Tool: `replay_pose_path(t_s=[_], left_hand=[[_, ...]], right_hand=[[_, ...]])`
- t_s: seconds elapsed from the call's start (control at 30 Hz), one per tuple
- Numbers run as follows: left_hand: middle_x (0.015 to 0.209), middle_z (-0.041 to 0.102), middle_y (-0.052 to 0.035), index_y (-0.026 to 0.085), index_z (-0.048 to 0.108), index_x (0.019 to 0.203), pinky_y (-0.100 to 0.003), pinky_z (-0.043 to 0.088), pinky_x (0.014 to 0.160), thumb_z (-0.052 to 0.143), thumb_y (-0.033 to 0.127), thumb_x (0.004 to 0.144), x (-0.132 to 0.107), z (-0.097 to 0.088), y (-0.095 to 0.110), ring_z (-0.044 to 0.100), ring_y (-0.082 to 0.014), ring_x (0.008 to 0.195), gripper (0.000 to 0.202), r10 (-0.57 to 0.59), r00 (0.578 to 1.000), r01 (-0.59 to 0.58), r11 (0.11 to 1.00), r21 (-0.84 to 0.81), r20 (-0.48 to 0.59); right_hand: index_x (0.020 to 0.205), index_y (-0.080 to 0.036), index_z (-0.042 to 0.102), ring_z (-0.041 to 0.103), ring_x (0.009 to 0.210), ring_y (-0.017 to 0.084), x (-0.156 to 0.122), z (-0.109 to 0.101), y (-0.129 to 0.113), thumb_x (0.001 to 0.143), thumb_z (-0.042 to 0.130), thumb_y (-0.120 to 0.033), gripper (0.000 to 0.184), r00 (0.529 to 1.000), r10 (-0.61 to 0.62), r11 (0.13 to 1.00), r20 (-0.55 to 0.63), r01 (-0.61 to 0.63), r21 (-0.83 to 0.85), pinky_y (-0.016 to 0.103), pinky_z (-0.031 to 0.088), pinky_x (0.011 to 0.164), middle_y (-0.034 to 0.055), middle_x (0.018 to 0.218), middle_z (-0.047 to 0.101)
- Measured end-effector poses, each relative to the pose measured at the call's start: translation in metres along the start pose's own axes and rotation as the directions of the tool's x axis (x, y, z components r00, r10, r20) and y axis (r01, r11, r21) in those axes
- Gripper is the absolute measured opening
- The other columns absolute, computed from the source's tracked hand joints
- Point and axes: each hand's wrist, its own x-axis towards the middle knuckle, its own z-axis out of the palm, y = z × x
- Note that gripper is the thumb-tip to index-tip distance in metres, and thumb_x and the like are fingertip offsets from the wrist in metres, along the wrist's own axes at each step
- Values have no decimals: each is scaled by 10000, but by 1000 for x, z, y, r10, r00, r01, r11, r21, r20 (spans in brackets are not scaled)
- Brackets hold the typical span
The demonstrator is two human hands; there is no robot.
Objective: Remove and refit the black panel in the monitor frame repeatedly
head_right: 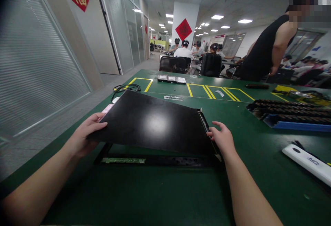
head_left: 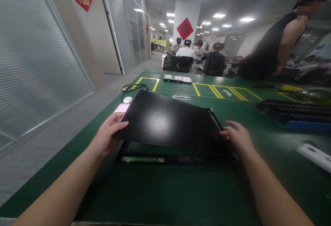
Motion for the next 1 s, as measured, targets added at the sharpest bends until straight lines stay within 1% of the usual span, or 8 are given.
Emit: replay_pose_path(t_s=[0.2, 0.3, 0.43, 0.63, 0.77, 0.87, 1.0], left_hand=[[756, 789, -32, 161, 696, 874, -231, 553, 522, 920, 198, 488, -1, 1, 1, 677, -158, 561, 448, 5, 1000, -5, 1000, -12, -3], [747, 784, -21, 171, 690, 860, -226, 548, 521, 909, 193, 484, 0, 1, 0, 674, -155, 562, 435, -12, 1000, 12, 1000, 0, -13], [746, 775, -7, 188, 692, 859, -222, 544, 526, 884, 191, 513, 1, -1, -1, 673, -152, 574, 395, -26, 1000, 26, 999, 25, -17], [752, 768, -16, 189, 696, 878, -230, 550, 539, 869, 198, 541, 1, -2, -2, 680, -163, 587, 378, -3, 1000, 3, 999, 38, -4], [745, 765, -13, 187, 692, 870, -225, 552, 533, 881, 199, 524, 2, -1, -1, 678, -156, 578, 395, -14, 1000, 15, 999, 36, -10], [748, 769, -13, 192, 700, 850, -224, 548, 522, 885, 200, 522, 2, -2, -1, 669, -151, 568, 377, -14, 1000, 14, 999, 33, -8], [764, 773, -16, 201, 707, 851, -242, 561, 544, 874, 203, 548, 4, -4, -3, 678, -163, 588, 345, -1, 1000, 0, 999, 46, 11]], right_hand=[[1291, -173, 641, 575, 524, 149, -8, 0, -9, 767, 629, -276, 534, 1000, 14, 1000, -4, -14, -8, 249, 463, 529, 60, 691, 727], [1294, -181, 638, 567, 516, 149, -6, -1, -8, 768, 627, -278, 535, 1000, 18, 1000, -8, -18, 0, 255, 463, 527, 58, 693, 729], [1292, -172, 642, 578, 530, 157, -3, -1, -4, 769, 628, -266, 533, 1000, 13, 999, -11, -14, -29, 262, 464, 537, 56, 683, 727], [1275, -171, 651, 567, 518, 152, -5, -1, -5, 762, 638, -260, 520, 1000, 1, 1000, -1, -1, -14, 268, 461, 541, 56, 685, 728], [1269, -171, 648, 570, 524, 154, -5, 0, -5, 764, 634, -272, 516, 1000, 2, 1000, -12, -2, 1, 268, 461, 540, 57, 683, 726], [1271, -166, 644, 570, 526, 158, -5, -1, -5, 761, 632, -281, 523, 1000, 6, 1000, -9, -6, -16, 272, 461, 538, 59, 683, 727], [1267, -170, 650, 564, 530, 156, -6, -1, -6, 767, 623, -283, 514, 1000, 14, 999, -4, -14, -42, 268, 454, 534, 59, 686, 729]])
